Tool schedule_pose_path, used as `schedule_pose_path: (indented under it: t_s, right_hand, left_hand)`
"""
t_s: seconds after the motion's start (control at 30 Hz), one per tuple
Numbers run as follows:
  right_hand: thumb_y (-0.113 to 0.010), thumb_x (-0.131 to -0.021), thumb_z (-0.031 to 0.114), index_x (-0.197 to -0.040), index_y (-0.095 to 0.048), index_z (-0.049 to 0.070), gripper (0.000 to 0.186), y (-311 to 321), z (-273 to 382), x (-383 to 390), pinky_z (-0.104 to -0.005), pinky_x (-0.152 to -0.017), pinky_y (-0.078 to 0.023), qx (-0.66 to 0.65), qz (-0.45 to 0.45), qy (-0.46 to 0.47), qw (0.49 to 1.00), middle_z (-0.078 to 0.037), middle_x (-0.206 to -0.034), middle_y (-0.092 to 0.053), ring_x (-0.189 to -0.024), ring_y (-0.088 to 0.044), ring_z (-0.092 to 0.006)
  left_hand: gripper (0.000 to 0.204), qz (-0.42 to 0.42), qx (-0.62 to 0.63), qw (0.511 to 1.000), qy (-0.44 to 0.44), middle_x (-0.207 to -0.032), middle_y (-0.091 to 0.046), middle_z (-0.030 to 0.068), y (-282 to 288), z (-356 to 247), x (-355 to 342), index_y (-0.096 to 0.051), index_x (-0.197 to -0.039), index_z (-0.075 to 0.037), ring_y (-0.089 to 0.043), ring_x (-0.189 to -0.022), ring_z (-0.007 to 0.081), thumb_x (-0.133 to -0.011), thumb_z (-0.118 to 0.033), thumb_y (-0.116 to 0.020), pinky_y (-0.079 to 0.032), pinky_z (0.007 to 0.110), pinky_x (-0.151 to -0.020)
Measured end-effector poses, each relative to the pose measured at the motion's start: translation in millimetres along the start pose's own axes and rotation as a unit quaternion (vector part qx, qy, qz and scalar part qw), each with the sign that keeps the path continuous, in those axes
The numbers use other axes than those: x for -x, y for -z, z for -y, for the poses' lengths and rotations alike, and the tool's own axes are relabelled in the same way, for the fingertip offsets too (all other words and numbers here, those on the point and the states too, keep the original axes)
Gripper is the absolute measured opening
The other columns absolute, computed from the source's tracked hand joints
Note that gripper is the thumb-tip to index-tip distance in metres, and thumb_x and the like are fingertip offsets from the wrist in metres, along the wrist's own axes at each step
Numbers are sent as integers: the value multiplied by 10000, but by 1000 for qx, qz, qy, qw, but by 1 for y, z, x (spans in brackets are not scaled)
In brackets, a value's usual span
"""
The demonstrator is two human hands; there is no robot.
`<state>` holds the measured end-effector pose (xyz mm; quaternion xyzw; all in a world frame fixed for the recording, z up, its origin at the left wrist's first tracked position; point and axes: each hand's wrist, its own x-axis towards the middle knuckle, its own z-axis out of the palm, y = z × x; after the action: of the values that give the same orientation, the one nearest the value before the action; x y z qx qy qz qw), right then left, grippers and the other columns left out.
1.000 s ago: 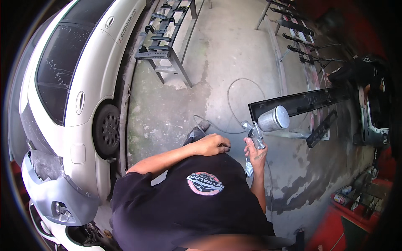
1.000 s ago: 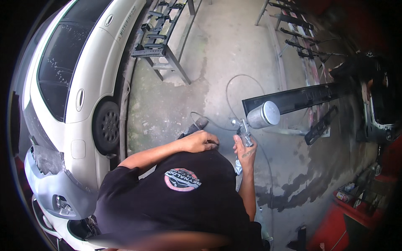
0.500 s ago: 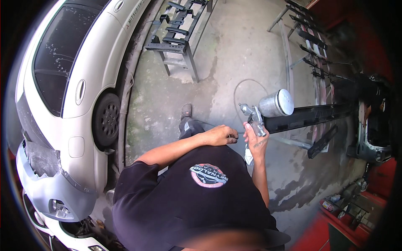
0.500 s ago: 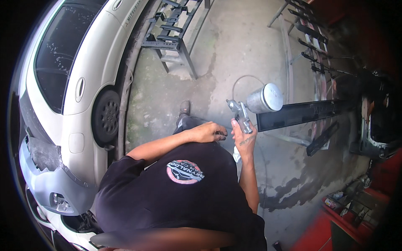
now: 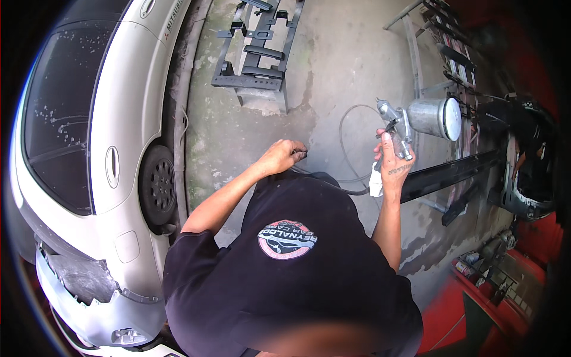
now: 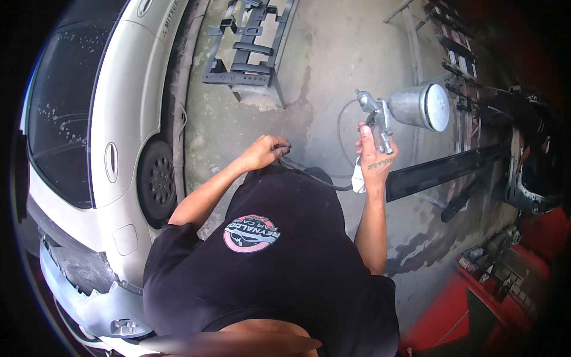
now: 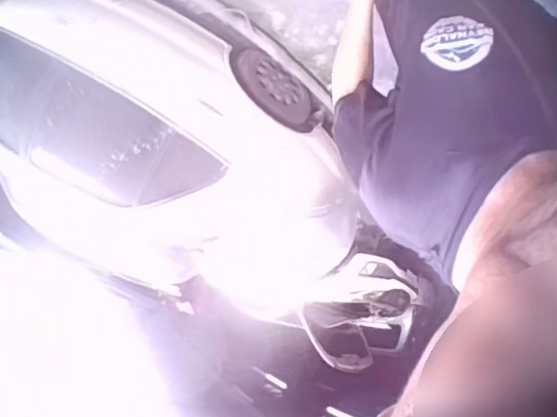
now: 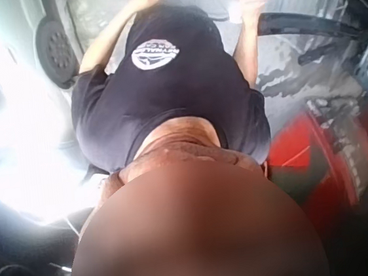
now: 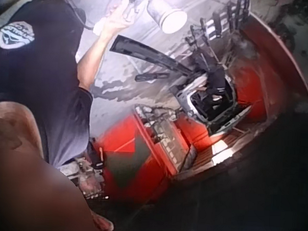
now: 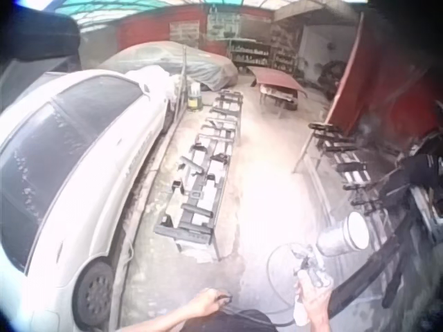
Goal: Spray painting various automotive parts using a handheld spray gun in a garage setting.
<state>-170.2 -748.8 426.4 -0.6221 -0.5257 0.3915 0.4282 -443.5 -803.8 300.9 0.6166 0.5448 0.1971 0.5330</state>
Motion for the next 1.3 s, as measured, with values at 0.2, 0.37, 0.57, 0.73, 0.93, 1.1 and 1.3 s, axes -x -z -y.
schedule_pose_path:
  t_s: [0.2, 0.37, 0.57, 0.73, 0.93, 1.1, 1.3]
  right_hand:
    - [-687, -990, 191, -1071, -720, -26, 233, -11, 24, -74, -244, -556, -470, -11, -45, 72, 996, -50, -828, -687, -662, -606, -89]
    - [-680, -992, 167, -1087, -722, -17, 211, -15, 7, -155, -241, -566, -463, 29, -37, 47, 998, -38, -821, -671, -673, -595, -86]
    - [-708, -976, 210, -1100, -736, 10, 237, -10, -43, -293, -243, -569, -471, 21, 22, 29, 999, -28, -802, -672, -676, -607, -84]
    - [-699, -982, 230, -1094, -741, 4, 255, 19, -59, -395, -259, -557, -489, 44, 122, -12, 991, -36, -807, -681, -670, -626, -99]
    - [-692, -984, 227, -1067, -736, -11, 256, 35, -65, -470, -255, -551, -483, -6, 152, -61, 987, -41, -792, -680, -638, -607, -90]
    - [-714, -965, 236, -1058, -734, 5, 250, 33, -67, -513, -270, -570, -507, -24, 141, -108, 984, -37, -813, -686, -658, -627, -103]
    - [-679, -990, 211, -1059, -732, -33, 260, 23, -61, -564, -253, -539, -481, 11, 138, -88, 986, -58, -795, -680, -624, -599, -91]
  left_hand:
    - [258, -12, 50, 998, 20, -1034, -743, 215, 18, 9, -50, -715, -1149, -15, -714, -997, 371, -944, -161, -662, -544, 439, -881]
    - [251, 24, 77, 996, 33, -1066, -741, 217, 23, -6, -112, -708, -1155, -14, -718, -1018, 352, -944, -145, -675, -551, 424, -885]
    - [223, -156, 31, 985, 61, -1057, -735, 168, 69, -22, -235, -675, -1129, -1, -712, -883, 255, -940, -118, -687, -554, 373, -795]
    - [230, -321, -30, 945, 51, -913, -714, 163, 119, -54, -361, -665, -1133, -1, -700, -814, 255, -926, -100, -676, -542, 379, -745]
    - [397, -386, -257, 884, 70, -1175, -670, 222, 206, -53, -479, -638, -1247, -38, -645, -1097, 410, -879, -172, -707, -529, 486, -917]
    - [463, -369, -379, 834, 158, -1193, -631, 196, 281, -34, -551, -614, -1266, -71, -620, -1107, 412, -853, -245, -732, -539, 517, -914]
    - [559, -301, -445, 813, 225, -1253, -627, 166, 333, -11, -613, -610, -1327, -144, -609, -1161, 387, -835, -338, -790, -520, 522, -937]
